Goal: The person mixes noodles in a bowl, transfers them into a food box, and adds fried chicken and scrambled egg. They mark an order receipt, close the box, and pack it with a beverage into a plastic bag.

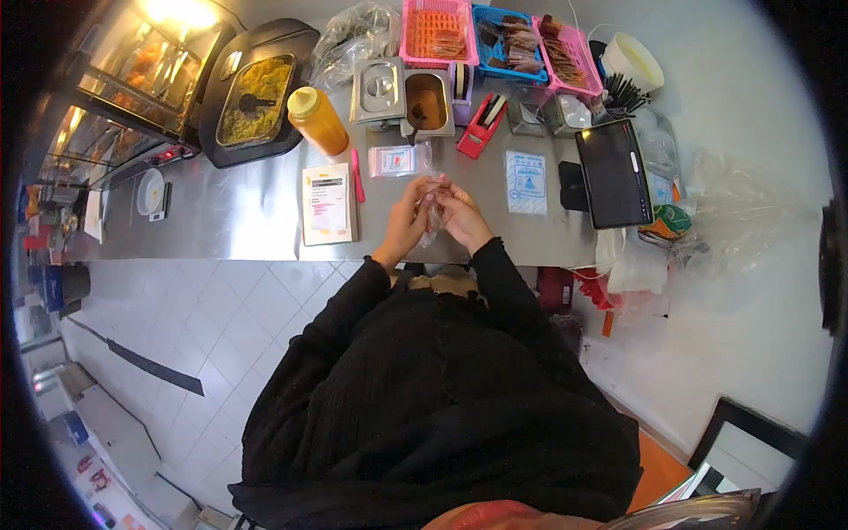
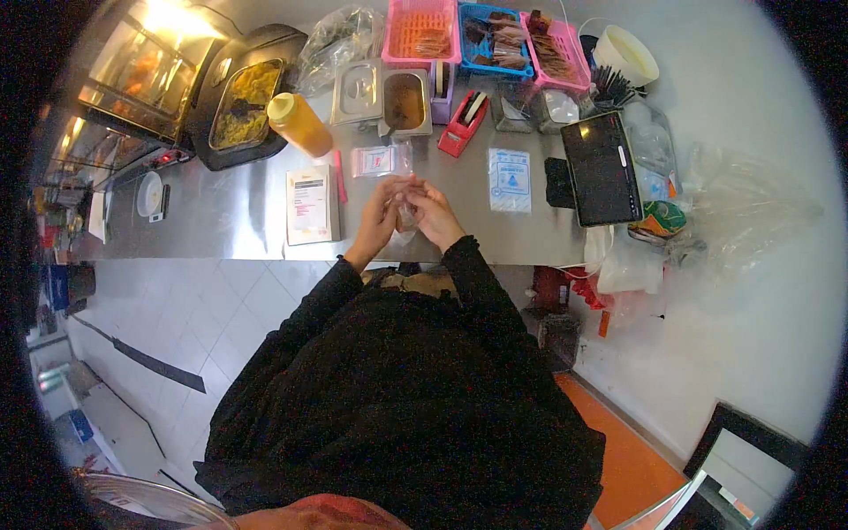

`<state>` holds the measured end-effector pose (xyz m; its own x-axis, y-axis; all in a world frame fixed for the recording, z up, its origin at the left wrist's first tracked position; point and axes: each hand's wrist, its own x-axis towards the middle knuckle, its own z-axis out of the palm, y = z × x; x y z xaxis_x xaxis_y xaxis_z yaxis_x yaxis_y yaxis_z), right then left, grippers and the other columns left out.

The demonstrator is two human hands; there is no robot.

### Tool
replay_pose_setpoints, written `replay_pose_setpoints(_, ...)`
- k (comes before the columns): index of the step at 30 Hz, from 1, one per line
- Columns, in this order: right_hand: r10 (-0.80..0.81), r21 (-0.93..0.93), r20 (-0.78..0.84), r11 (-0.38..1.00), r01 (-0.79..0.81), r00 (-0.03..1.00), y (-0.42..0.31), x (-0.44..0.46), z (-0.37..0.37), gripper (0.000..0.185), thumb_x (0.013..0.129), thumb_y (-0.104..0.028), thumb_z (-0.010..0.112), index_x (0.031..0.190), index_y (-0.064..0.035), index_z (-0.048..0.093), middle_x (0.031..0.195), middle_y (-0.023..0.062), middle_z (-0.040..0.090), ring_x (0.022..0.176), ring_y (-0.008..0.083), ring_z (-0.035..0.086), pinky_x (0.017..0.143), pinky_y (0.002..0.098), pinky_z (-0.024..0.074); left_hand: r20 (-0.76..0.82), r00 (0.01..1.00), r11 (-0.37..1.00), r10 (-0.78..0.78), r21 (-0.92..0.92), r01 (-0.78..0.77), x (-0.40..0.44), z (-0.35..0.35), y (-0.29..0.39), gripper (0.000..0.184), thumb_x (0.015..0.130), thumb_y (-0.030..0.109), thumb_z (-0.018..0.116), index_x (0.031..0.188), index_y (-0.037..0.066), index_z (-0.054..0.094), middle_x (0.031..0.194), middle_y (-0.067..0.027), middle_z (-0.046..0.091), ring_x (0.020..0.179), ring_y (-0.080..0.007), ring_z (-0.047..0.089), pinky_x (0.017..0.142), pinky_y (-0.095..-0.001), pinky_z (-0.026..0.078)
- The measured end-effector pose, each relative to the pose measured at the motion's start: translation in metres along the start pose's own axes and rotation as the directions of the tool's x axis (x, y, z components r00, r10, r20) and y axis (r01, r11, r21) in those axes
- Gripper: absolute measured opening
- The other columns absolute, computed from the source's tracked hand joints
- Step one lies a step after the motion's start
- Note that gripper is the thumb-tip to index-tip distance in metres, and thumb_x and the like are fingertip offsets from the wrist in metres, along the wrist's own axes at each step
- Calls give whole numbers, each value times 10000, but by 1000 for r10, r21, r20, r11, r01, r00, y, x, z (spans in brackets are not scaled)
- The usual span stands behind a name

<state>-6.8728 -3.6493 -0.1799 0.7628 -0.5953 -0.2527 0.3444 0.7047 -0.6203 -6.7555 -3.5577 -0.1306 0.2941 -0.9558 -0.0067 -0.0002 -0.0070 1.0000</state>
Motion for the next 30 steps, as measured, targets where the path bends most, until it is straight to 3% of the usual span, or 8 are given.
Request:
replay_pose_setpoints(6, 12, -224, -68, 974, -28, 998, -9, -18, 33, 222, 925, -130, 522, 1119, -36, 578, 983, 53, 621, 910, 115, 581, 804, 264, 467, 31, 983, 974, 184, 130, -186, 9, -1, 10, 547, 883, -20, 485, 1353, 113, 240, 1270, -131, 505, 716, -168, 607, 550, -279, 489)
replay_pose_setpoints(9, 21, -35, -90, 999, -24, 996, -12, -18, 19, 214, 912, -163, 559, 1053, -12, 614, 938, 33, 603, 897, 129, 565, 787, 271, 466, -11, 999, 990, -52, -133, 50, 5, -2, 11, 633, 863, -35, 471, 1388, 119, 153, 1275, -154, 419, 773, -182, 586, 626, -290, 498)
replay_pose_setpoints(10, -92, -304, -9, 949, 85, 996, -12, -19, 13, 214, 909, -164, 559, 1053, -16, 613, 909, 32, 599, 881, 135, 567, 778, 275, 467, 16, 988, 940, -155, -306, 152, 6, -10, 6, 640, 863, -28, 468, 1393, 120, 141, 1272, -156, 395, 787, -180, 575, 657, -296, 495)
replay_pose_setpoints(12, -229, -722, 223, 614, 318, 948, -10, -20, 1, 213, 903, -167, 560, 1054, -25, 610, 851, 29, 593, 849, 147, 573, 759, 284, 470, 118, 936, 721, -330, -609, 331, 10, -31, -15, 654, 864, -12, 463, 1403, 120, 117, 1264, -161, 346, 815, -175, 553, 719, -306, 489)
replay_pose_setpoints(13, -371, -820, 402, 261, 509, 837, -12, -25, 7, 168, 878, -134, 569, 997, -21, 608, 839, 60, 574, 785, 180, 583, 700, 301, 473, 127, 933, 715, -338, -610, 342, 9, -35, -20, 617, 883, 24, 449, 1406, 119, 137, 1261, -155, 388, 833, -138, 528, 778, -299, 468)
replay_pose_setpoints(19, -364, -980, 196, -93, 174, 910, 5, -32, 29, 185, 737, 63, 602, 906, -6, 632, 916, 85, 497, 837, 199, 593, 717, 274, 483, 253, 939, 840, -232, -435, 325, 7, -33, -24, 504, 887, -13, 416, 1367, 79, 292, 1183, -119, 517, 849, -101, 530, 738, -234, 459)
replay_pose_setpoints(23, -422, -903, 429, -201, 379, 798, 2, -34, 32, 129, 761, -18, 629, 889, -24, 616, 1034, 115, 544, 924, 298, 575, 773, 387, 474, 380, 871, 875, -311, -243, 419, 9, -44, -10, 392, 877, -44, 471, 1259, 40, 495, 1078, -50, 614, 919, -91, 572, 831, -235, 463)
replay_pose_setpoints(30, -411, -864, 492, -338, 373, 767, -19, -55, 25, 119, 756, -34, 631, 874, -21, 624, 1043, 108, 525, 1075, 303, 502, 910, 390, 412, 191, 982, 992, -2, 121, -22, 24, -75, -34, 199, 866, 17, 572, 1049, -14, 643, 983, -83, 671, 897, -143, 630, 828, -261, 486)
